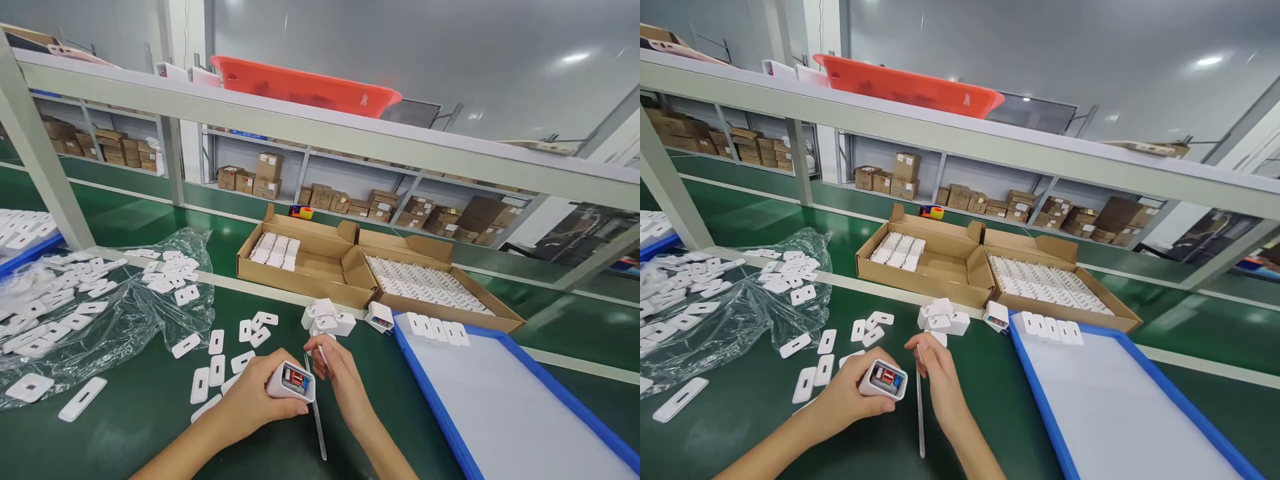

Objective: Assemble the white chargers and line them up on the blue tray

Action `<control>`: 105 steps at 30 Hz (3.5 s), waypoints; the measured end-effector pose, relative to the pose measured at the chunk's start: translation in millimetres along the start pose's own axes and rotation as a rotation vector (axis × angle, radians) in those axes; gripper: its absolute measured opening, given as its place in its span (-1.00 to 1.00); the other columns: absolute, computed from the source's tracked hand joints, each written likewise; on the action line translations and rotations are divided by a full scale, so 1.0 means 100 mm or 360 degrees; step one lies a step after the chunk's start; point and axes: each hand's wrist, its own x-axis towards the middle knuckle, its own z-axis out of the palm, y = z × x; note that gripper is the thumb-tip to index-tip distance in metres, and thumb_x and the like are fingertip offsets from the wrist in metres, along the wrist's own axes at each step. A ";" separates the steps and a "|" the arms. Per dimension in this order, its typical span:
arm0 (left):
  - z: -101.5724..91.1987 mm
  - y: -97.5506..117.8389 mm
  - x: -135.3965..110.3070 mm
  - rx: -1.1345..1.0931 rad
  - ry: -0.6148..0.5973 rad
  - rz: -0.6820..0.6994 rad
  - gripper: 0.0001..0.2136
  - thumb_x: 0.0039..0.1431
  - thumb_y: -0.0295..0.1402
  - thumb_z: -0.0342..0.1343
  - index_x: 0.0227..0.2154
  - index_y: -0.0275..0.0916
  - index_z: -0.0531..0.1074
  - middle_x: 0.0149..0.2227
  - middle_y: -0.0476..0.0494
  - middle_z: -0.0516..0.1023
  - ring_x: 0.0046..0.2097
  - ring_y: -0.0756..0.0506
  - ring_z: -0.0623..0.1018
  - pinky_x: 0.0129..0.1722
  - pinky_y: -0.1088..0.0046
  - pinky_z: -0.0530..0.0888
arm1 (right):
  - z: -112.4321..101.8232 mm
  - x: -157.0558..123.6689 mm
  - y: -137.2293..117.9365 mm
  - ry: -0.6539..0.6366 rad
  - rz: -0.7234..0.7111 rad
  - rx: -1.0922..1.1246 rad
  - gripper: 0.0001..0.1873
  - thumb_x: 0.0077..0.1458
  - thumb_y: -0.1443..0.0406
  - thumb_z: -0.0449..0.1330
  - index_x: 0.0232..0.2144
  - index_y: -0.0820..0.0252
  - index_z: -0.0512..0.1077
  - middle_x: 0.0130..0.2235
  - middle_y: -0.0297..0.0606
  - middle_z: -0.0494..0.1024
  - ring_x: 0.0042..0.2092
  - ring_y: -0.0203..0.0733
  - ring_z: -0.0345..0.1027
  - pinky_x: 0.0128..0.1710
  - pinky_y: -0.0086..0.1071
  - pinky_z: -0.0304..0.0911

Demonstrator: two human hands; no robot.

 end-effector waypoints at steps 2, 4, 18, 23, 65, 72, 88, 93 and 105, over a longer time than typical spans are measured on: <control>-0.01 -0.01 0.01 0.0021 -0.0030 -0.0107 -0.69 -0.05 -0.21 0.30 -0.40 -0.24 0.29 -0.49 0.11 0.35 -0.46 0.05 0.27 -0.48 0.60 0.18 | -0.02 -0.06 -0.10 -0.0073 -0.0093 -0.0018 -0.53 0.18 -0.07 -0.02 -0.37 0.21 0.38 -0.51 -0.38 0.27 -0.48 -0.29 0.13 -0.48 -0.45 0.07; -0.04 -0.03 0.03 0.0073 -0.0050 -0.0173 -0.67 -0.06 -0.22 0.29 -0.42 -0.22 0.23 -0.48 0.13 0.33 -0.45 0.05 0.25 -0.48 0.60 0.16 | -0.02 -0.12 -0.17 -0.0139 -0.0136 -0.0116 -0.59 0.06 -0.04 0.14 -0.39 0.20 0.41 -0.48 -0.35 0.35 -0.47 -0.29 0.14 -0.46 -0.45 0.04; -0.03 0.03 -0.05 0.0556 -0.0395 -0.0522 -0.55 -0.18 -0.08 0.35 -0.38 -0.18 0.25 -0.40 0.11 0.31 -0.30 -0.02 0.32 -0.38 0.61 0.23 | -0.09 -0.31 -0.18 -0.0512 -0.0405 -0.0857 -0.78 0.25 0.29 -0.04 -0.47 0.14 0.14 -0.50 -0.36 0.34 -0.50 -0.28 0.16 -0.50 -0.45 0.02; -0.01 -0.04 -0.04 0.0591 -0.0408 -0.0511 -0.55 -0.18 -0.12 0.35 -0.42 -0.18 0.18 -0.43 0.13 0.26 -0.35 0.01 0.28 -0.42 0.61 0.19 | -0.04 -0.32 -0.14 -0.0455 -0.0584 -0.0987 -0.76 0.27 0.36 -0.13 -0.47 0.14 0.13 -0.52 -0.35 0.31 -0.56 -0.28 0.10 -0.54 -0.44 -0.02; 0.05 0.10 -0.05 0.0056 -0.0189 -0.0340 -0.62 0.17 -0.10 0.05 -0.07 -0.15 0.11 -0.29 0.00 0.35 -0.29 -0.08 0.37 -0.30 0.44 0.26 | 0.08 -0.34 -0.23 0.0269 -0.0418 0.0106 -0.55 0.18 0.50 0.07 -0.01 -0.07 0.49 -0.16 -0.30 0.60 -0.18 -0.23 0.50 -0.29 -0.49 0.44; 0.04 0.14 -0.06 0.0051 -0.0200 -0.0394 -0.57 0.16 -0.08 0.07 -0.04 -0.14 0.07 -0.25 -0.01 0.36 -0.27 -0.08 0.37 -0.28 0.44 0.26 | 0.07 -0.34 -0.26 0.0335 -0.0472 0.0064 -0.48 0.15 0.55 0.07 -0.02 -0.15 0.48 -0.12 -0.40 0.60 -0.15 -0.27 0.50 -0.24 -0.53 0.45; -0.01 -0.06 -0.09 0.0219 -0.0129 -0.0306 -0.52 0.23 -0.08 -0.01 0.07 -0.11 -0.06 -0.26 -0.05 0.39 -0.32 -0.09 0.43 -0.29 0.38 0.34 | 0.03 -0.36 -0.23 -0.0062 -0.0431 0.0014 -0.58 0.28 0.40 0.00 0.08 -0.15 0.35 0.04 -0.36 0.50 0.11 -0.17 0.30 0.02 -0.31 0.35; -0.03 -0.18 -0.11 0.0220 0.0099 0.0098 -0.74 0.29 -0.11 -0.05 -0.11 -0.09 0.09 -0.27 -0.02 0.32 -0.36 -0.03 0.39 -0.39 0.47 0.31 | 0.15 -0.42 -0.23 -0.0117 -0.0246 0.0192 -0.55 0.27 0.25 0.06 0.19 -0.11 0.19 0.20 -0.22 0.29 0.20 -0.07 0.21 0.11 -0.22 0.31; 0.11 -0.04 -0.09 -0.0111 0.0193 -0.0183 -0.73 0.29 -0.02 -0.11 -0.20 -0.10 0.11 -0.39 0.09 0.21 -0.43 0.00 0.29 -0.43 0.52 0.27 | 0.22 -0.36 -0.20 0.0127 -0.0878 -0.0813 -0.46 0.19 0.42 0.11 0.19 0.29 0.10 -0.01 0.03 0.39 0.04 0.02 0.30 0.04 -0.10 0.33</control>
